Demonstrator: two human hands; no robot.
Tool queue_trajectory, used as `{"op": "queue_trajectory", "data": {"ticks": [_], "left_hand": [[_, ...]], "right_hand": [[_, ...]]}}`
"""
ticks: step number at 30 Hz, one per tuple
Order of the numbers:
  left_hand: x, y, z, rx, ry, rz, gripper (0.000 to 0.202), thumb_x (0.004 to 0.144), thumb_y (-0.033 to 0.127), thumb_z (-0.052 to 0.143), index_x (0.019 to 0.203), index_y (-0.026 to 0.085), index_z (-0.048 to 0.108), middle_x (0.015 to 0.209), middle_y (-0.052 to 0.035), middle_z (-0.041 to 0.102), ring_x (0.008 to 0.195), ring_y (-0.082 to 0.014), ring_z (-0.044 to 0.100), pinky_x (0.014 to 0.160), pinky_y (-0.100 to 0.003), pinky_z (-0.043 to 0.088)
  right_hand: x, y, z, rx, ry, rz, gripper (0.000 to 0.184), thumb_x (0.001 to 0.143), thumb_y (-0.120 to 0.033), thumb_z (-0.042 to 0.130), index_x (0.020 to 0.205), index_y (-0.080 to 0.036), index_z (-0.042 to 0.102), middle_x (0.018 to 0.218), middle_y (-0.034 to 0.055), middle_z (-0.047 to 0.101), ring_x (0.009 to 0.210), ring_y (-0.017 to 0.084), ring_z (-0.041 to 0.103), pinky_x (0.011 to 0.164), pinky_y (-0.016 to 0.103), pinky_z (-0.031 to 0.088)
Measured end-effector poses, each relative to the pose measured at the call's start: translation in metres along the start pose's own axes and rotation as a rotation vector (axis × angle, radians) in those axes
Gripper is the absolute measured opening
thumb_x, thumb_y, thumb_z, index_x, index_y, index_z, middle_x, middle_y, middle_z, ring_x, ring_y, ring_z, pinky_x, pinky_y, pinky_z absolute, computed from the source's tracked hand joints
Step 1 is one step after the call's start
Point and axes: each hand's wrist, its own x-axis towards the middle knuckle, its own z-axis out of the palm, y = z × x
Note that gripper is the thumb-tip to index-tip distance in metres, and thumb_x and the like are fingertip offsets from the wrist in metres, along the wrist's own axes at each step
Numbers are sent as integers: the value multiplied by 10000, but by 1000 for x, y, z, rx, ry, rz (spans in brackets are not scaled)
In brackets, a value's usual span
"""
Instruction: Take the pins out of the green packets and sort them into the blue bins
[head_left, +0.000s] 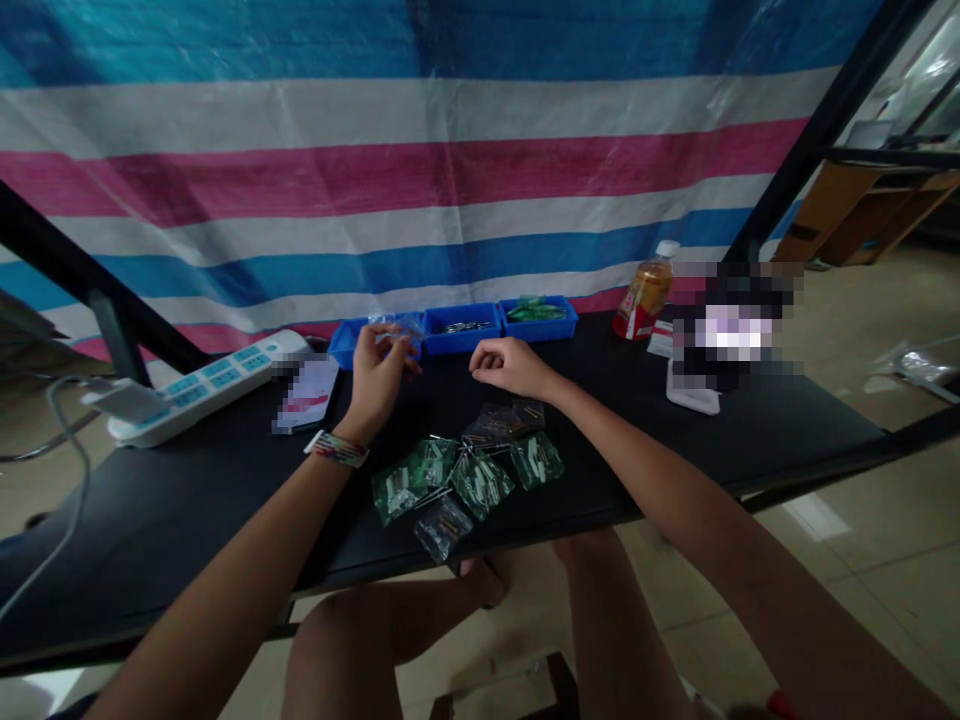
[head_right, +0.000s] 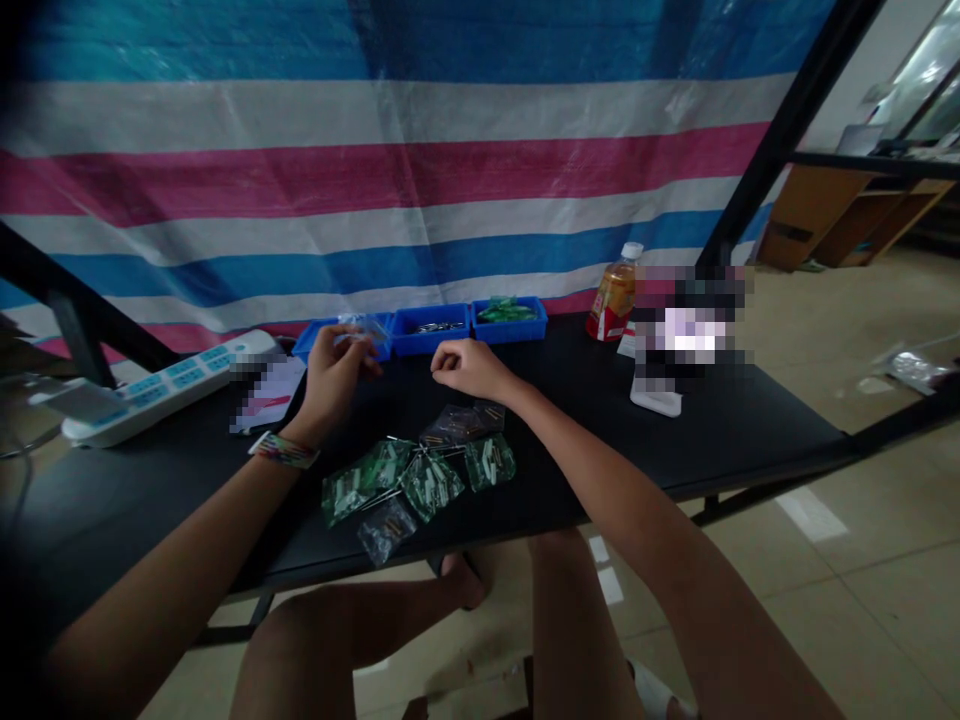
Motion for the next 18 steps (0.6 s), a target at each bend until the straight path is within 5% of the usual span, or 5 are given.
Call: {"op": "queue_trajectory", "data": {"ticks": [6,10,13,18], "left_hand": [[13,-6,-12,-44,201,-68,360,868,352,751,1098,240,496,786,34,687,518,-111,665,462,-190,455],[17,-7,-15,-113,204,-90,420,857,357,740,1194,230,525,985,-42,754,600,-129,721,512,-207,513],[18,-8,-19,-127,119,-121,460,829,374,705,1244,212,593,1136,-106,758,666,-153,753,528,-222,531],[18,-7,-24,-53,151,-136,377,741,340,667,1082,183,633,940,-63,759,590,-140,714,503,-198,478]], "right_hand": [[-10,-17,1,-73,-327,-97,13,795,-173,789,791,-161,784,745,0,707,688,129,606,667,250,432],[-16,-27,16,-101,-360,-168,29,812,-166,827,837,-166,812,805,10,686,725,137,612,697,262,446],[-19,-30,30,-157,-350,-258,207,878,-59,724,995,-183,841,859,25,668,817,161,618,806,297,479],[-23,-28,40,-274,-413,-377,494,861,98,564,1063,-246,855,987,60,653,984,198,589,953,340,478]]}}
